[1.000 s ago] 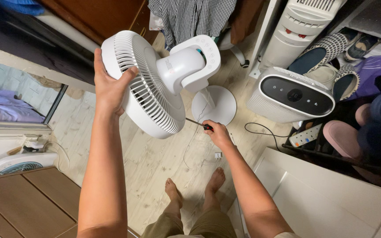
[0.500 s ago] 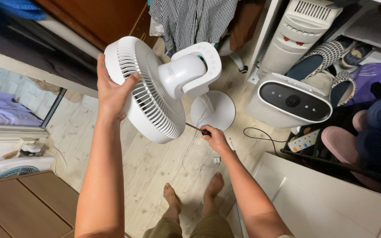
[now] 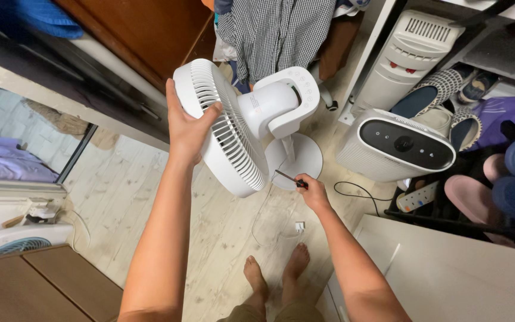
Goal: The person unplugs a standing fan and uses a screwdriver to loosen the screws on the front grille. They then remove the front grille and the fan blade assembly from the fan stand.
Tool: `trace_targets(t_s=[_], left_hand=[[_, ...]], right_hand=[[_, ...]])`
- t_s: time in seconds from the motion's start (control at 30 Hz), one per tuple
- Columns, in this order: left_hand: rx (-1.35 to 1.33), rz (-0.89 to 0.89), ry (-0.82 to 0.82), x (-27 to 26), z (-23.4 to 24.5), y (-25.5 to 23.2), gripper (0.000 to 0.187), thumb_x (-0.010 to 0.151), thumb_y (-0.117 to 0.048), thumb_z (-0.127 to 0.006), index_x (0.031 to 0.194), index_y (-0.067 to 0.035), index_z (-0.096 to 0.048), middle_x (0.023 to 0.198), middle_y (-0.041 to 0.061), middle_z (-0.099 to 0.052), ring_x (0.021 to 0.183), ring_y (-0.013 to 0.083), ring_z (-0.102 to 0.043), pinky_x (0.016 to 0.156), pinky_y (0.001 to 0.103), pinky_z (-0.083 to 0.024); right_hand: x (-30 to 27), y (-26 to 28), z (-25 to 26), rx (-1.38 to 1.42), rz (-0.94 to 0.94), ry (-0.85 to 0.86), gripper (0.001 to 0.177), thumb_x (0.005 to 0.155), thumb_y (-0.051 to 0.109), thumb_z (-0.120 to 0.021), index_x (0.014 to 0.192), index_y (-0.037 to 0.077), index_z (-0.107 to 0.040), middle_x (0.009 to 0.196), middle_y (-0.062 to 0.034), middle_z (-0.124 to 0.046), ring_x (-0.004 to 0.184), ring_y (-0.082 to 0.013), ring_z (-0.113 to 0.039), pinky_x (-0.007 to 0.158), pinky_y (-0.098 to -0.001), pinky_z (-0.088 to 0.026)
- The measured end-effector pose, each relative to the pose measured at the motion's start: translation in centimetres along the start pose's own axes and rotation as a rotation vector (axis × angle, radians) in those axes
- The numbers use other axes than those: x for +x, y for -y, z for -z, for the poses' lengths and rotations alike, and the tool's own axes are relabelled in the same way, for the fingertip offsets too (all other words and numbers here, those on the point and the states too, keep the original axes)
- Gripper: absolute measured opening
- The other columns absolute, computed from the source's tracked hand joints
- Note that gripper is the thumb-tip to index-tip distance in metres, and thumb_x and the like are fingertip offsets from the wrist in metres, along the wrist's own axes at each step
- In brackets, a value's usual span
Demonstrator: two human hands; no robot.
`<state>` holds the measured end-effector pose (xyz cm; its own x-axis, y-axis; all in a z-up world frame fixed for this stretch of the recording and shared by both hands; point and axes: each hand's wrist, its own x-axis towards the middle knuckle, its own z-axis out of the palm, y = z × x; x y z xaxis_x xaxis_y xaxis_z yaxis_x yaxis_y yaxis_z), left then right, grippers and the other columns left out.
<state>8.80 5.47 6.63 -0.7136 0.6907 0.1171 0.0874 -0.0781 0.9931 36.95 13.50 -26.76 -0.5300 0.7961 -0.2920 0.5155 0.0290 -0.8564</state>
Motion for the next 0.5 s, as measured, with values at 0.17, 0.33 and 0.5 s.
trace_targets(t_s=[0.17,0.33,0.5], left_hand=[[0.020,0.019,0.029,-0.4,0.3,-0.1,0.111,0.084,-0.006,-0.080,0.162,0.000,-0.001,0.145,0.023,-0.051,0.120,0.0239,-0.064,0.094,0.034,-0.060],[-0.007,-0.075,0.075,-0.5,0.8,1.1,0.107,0.088,-0.004,-0.080,0.163,0.002,-0.004,0.153,0.024,-0.046,0.128,0.0245,-0.060,0.103,0.034,-0.056],[0.088,-0.207,0.081,-1.0,1.1,1.4,0.093,0.097,-0.002,-0.080,0.166,0.003,-0.016,0.161,0.020,-0.043,0.139,0.0232,-0.055,0.116,0.035,-0.050]], right_hand=[[-0.5,2.5,-0.4,0.186,0.052,-0.026,0.034,0.088,0.004,-0.073,0.120,0.011,-0.065,0.104,-0.0054,-0.075,0.094,-0.0142,-0.070,0.085,-0.0275,-0.054],[-1.1,1.6,-2.6,0.392,0.102,-0.040,0.033,0.090,0.005,-0.071,0.121,0.011,-0.063,0.099,-0.0019,-0.070,0.088,-0.0103,-0.062,0.078,-0.0260,-0.050],[-2.7,1.0,-3.9,0.219,-0.044,-0.014,0.026,0.092,0.010,-0.073,0.118,0.010,-0.072,0.083,-0.0072,-0.064,0.072,-0.0137,-0.054,0.069,-0.0284,-0.048]])
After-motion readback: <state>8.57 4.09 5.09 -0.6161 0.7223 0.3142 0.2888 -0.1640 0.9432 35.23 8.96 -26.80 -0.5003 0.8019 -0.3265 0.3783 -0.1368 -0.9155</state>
